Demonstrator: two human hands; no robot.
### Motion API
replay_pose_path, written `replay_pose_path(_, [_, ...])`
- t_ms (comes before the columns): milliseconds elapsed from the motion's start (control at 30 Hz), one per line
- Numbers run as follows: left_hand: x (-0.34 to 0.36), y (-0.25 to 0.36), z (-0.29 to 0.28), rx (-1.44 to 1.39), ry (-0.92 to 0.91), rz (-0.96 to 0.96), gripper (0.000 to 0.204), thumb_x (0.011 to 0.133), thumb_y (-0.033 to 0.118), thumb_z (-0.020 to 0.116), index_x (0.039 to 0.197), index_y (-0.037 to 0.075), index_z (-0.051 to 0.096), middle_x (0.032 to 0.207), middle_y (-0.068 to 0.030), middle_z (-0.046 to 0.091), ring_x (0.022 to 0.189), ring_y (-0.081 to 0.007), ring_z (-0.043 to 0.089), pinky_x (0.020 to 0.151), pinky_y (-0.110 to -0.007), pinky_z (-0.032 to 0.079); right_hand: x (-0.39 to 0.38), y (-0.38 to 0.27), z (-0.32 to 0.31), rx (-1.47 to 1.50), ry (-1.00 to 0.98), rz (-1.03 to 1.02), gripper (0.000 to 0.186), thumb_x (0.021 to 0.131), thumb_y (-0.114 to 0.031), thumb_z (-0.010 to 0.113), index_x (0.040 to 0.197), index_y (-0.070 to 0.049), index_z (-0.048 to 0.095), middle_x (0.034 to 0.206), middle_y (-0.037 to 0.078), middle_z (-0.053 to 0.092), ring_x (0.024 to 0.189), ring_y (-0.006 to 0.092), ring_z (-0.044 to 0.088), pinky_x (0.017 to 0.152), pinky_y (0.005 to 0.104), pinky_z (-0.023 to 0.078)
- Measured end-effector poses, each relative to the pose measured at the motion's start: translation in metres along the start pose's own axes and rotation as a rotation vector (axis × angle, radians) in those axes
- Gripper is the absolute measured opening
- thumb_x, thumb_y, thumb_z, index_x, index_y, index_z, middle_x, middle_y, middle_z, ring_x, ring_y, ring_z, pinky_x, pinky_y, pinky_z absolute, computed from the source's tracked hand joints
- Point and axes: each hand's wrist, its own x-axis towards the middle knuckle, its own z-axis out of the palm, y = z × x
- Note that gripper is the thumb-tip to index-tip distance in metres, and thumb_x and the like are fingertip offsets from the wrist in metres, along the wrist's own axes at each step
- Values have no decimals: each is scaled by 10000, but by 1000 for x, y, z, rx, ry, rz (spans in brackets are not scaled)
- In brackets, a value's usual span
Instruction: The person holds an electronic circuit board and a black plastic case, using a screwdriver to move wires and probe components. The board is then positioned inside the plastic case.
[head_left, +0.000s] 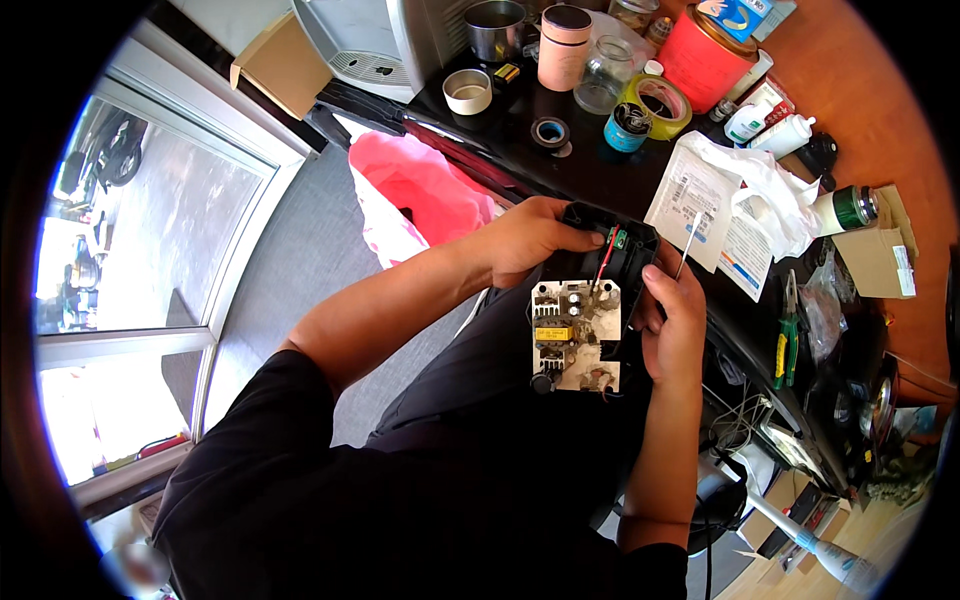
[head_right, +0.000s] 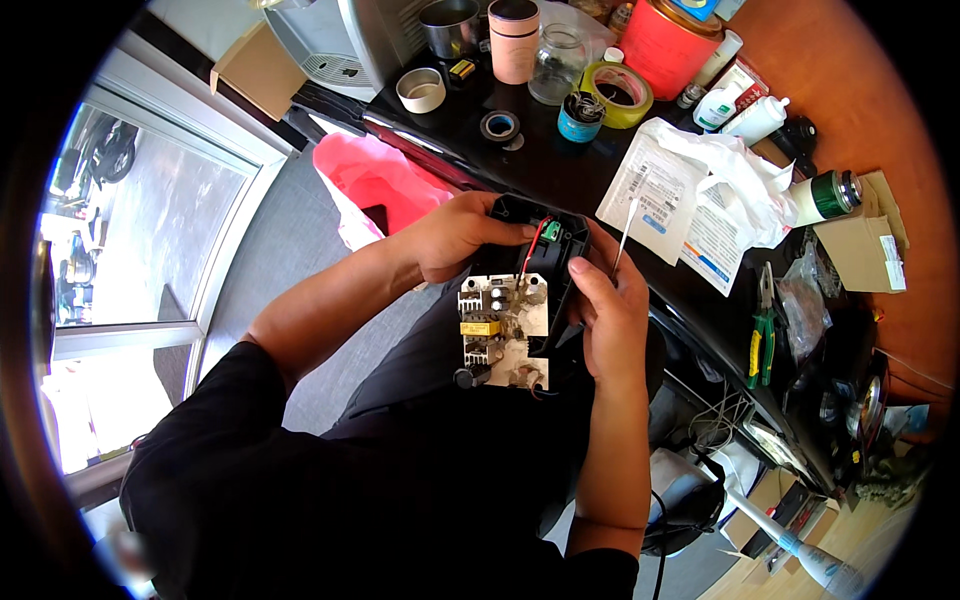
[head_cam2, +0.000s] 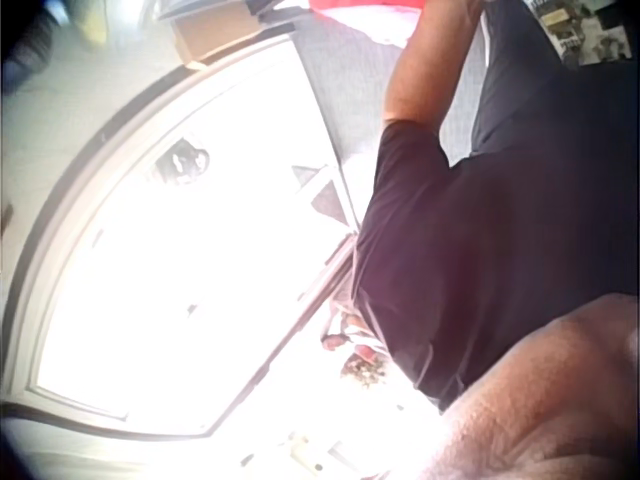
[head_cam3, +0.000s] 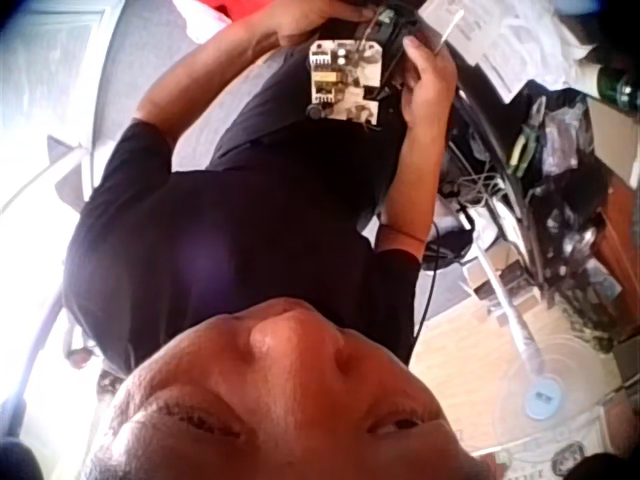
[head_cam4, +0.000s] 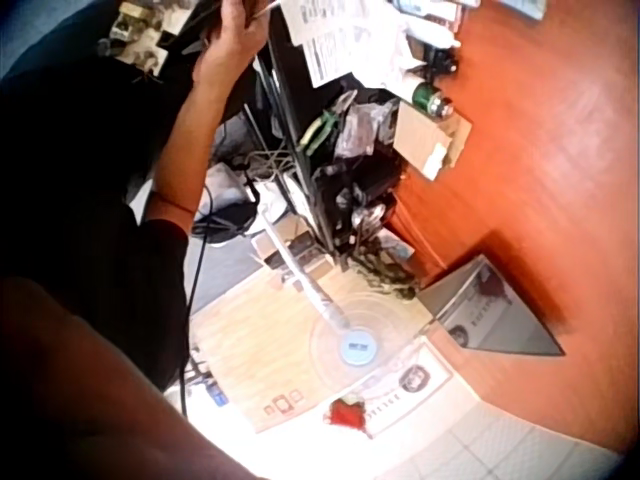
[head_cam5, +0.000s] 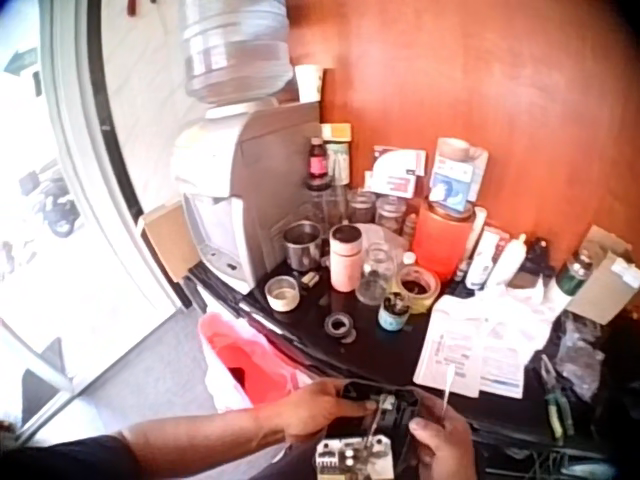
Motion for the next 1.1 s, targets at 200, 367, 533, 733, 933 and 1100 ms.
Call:
replay_pose_path(200, [1, 0, 3, -42, -14, 27, 317, 974, 46, 669, 1288, 17, 648, 1144, -80, 734, 1012, -171, 717, 914, -332, 578, 2, 5, -3, 65, 2, 0, 525, 944, -171, 656, 1416, 37, 560, 964, 8, 677, 555, 16, 438, 489, 194, 339])
replay_pose_path(367, [4, -4, 4, -145, -7, 7, 296, 981, 44, 645, 1277, 29, 653, 1139, -91, 735, 1009, -188, 722, 909, -352, 592, 3, 5, 2, -11, 83, -1, 496, 955, -186, 657, 1393, 33, 583, 940, 11, 679, 560, 30, 476, 483, 201, 355])
replay_pose_path(533, [5, -6, 3, -172, 9, -13, 246, 978, 60, 658, 1223, 39, 677, 1142, -95, 743, 1002, -196, 725, 919, -362, 588, 5, 5, 5, -87, 100, -22, 493, 958, -199, 670, 1386, 32, 591, 936, 18, 685, 578, 38, 513, 482, 203, 361])
replay_pose_path(733, [4, -3, 2, -167, 28, 7, 214, 966, 40, 670, 1177, 32, 698, 1056, -93, 752, 920, -199, 741, 852, -362, 618, 8, 8, 3, -88, 97, -31, 500, 949, -204, 690, 1380, 31, 594, 893, 13, 679, 571, 37, 506, 486, 199, 349])
replay_pose_path(933, [5, -3, 4, -84, 45, 11, 254, 975, 56, 679, 1227, 17, 671, 1105, -91, 740, 962, -188, 728, 882, -356, 600, 9, 5, 2, -70, 71, -23, 494, 942, -211, 684, 1364, 31, 600, 858, 0, 662, 567, 36, 499, 482, 204, 345])
replay_pose_path(1100, [5, -8, 8, -113, 61, 71, 225, 957, 14, 669, 1181, 8, 688, 1050, -104, 746, 895, -202, 739, 834, -369, 620, 12, 5, -2, -45, 30, 2, 498, 940, -210, 671, 1363, 40, 590, 839, -5, 647, 562, 34, 489, 482, 206, 348])
